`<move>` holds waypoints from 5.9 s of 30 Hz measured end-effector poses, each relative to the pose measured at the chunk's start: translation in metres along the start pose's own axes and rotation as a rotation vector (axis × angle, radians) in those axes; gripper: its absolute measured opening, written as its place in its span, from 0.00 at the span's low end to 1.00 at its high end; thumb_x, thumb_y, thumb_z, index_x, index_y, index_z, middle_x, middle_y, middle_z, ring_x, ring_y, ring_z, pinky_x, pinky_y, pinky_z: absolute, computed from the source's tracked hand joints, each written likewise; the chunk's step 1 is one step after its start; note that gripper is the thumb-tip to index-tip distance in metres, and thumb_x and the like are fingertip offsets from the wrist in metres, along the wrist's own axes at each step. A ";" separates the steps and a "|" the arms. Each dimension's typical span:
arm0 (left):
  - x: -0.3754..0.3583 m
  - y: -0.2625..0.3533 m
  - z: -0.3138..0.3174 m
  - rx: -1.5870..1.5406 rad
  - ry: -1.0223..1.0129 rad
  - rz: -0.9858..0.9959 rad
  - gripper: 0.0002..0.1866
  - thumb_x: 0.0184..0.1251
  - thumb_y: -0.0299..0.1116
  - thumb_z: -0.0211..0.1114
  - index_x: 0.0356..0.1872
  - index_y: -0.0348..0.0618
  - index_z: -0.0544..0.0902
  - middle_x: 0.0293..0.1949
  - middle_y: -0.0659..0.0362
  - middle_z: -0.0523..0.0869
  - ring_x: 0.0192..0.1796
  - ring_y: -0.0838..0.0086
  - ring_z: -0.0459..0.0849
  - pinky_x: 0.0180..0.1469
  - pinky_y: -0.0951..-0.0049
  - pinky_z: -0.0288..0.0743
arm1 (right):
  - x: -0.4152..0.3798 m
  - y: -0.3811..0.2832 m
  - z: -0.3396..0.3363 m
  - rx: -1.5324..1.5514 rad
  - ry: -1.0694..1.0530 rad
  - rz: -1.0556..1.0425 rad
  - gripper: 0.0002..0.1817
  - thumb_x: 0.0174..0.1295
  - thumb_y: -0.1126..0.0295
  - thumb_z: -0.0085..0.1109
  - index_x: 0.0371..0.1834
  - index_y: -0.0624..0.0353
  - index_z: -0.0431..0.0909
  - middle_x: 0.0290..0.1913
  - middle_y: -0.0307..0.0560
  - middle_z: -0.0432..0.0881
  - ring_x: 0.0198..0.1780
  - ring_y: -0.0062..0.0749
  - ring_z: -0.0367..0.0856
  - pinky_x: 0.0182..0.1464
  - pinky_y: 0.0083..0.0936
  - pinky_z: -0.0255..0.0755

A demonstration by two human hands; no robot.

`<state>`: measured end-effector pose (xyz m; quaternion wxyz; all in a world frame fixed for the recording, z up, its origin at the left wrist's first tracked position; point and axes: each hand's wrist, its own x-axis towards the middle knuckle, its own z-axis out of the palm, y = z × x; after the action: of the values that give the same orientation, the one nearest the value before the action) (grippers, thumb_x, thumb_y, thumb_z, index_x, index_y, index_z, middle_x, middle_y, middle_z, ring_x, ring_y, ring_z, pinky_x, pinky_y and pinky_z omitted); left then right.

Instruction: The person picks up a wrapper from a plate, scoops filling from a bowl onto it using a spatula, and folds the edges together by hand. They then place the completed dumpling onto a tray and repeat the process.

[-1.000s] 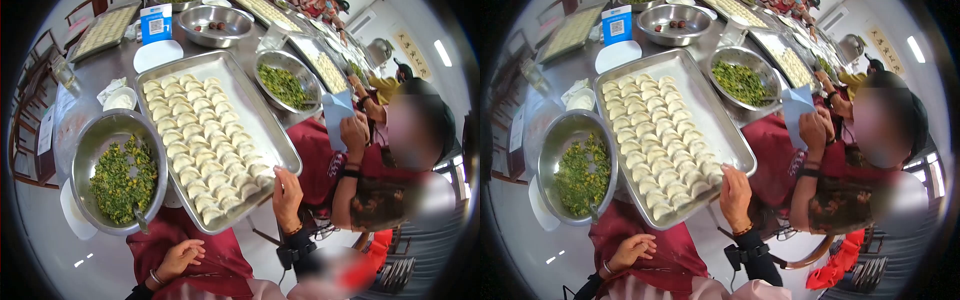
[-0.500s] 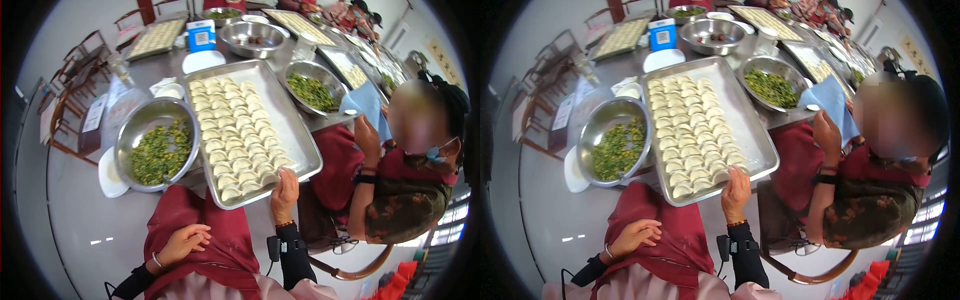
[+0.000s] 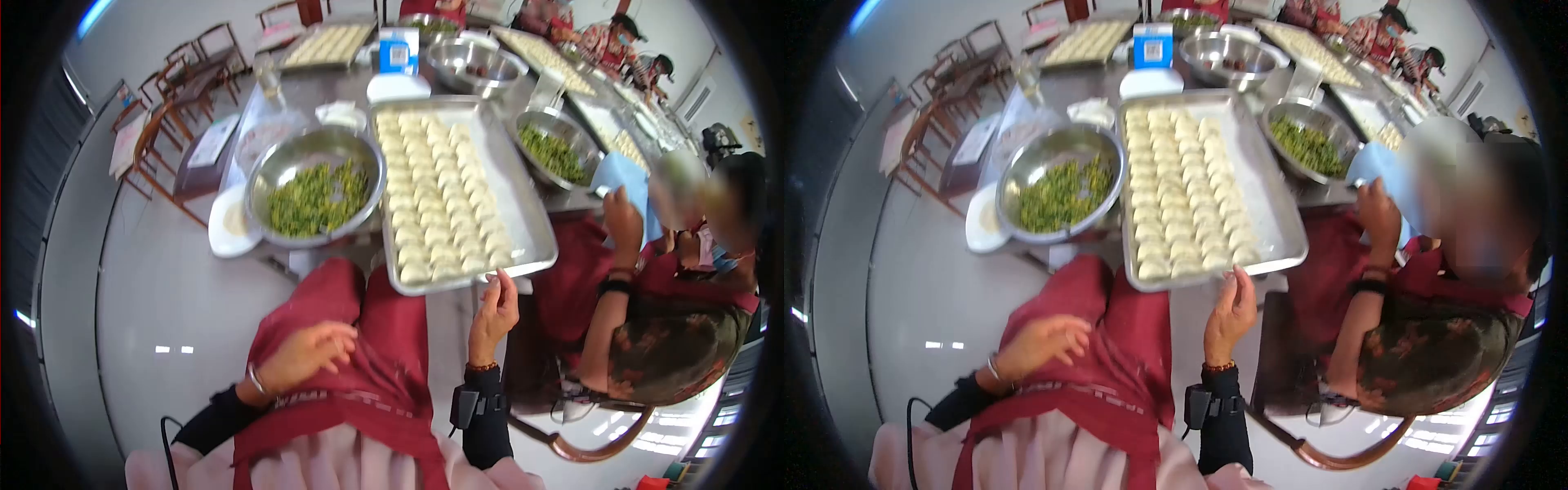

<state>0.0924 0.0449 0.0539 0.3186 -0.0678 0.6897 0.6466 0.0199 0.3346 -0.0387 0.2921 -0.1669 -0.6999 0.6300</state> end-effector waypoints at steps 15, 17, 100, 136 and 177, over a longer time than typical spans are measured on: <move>0.079 -0.147 -0.162 1.067 0.471 0.340 0.10 0.56 0.37 0.69 0.31 0.42 0.82 0.31 0.49 0.83 0.36 0.50 0.81 0.37 0.55 0.73 | -0.115 0.019 0.004 -0.567 -0.551 -0.294 0.14 0.53 0.66 0.63 0.41 0.57 0.78 0.43 0.52 0.80 0.45 0.50 0.80 0.46 0.41 0.75; 0.099 -0.158 -0.170 1.182 0.539 0.253 0.12 0.50 0.36 0.72 0.30 0.40 0.82 0.30 0.49 0.84 0.36 0.51 0.82 0.40 0.54 0.75 | -0.118 0.027 0.017 -0.643 -0.513 -0.369 0.13 0.50 0.67 0.63 0.38 0.59 0.76 0.40 0.53 0.79 0.44 0.50 0.79 0.43 0.41 0.75; -0.085 0.307 -0.114 0.026 0.690 2.005 0.41 0.64 0.46 0.67 0.70 0.32 0.60 0.52 0.46 0.83 0.38 0.71 0.85 0.34 0.77 0.81 | -0.112 -0.021 -0.022 -0.462 -0.514 0.160 0.09 0.68 0.67 0.58 0.46 0.58 0.81 0.34 0.44 0.83 0.34 0.25 0.82 0.38 0.25 0.76; -0.112 0.340 -0.135 -0.089 0.610 2.079 0.42 0.65 0.48 0.66 0.70 0.31 0.59 0.53 0.45 0.83 0.40 0.69 0.85 0.38 0.75 0.82 | -0.081 -0.062 0.072 -0.017 -1.007 0.418 0.12 0.70 0.63 0.56 0.42 0.61 0.82 0.32 0.39 0.84 0.32 0.19 0.79 0.36 0.19 0.74; -0.065 0.348 -0.097 0.015 0.561 2.026 0.42 0.65 0.49 0.64 0.71 0.30 0.58 0.54 0.44 0.82 0.42 0.67 0.85 0.41 0.72 0.83 | -0.076 0.008 0.075 0.144 -1.028 0.521 0.15 0.72 0.60 0.52 0.42 0.62 0.81 0.31 0.39 0.83 0.31 0.19 0.76 0.35 0.19 0.71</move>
<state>-0.0666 -0.0129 0.3801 -0.5421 0.3955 0.4771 0.5675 0.0313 0.2309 -0.0642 -0.2394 0.0140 -0.6429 0.7274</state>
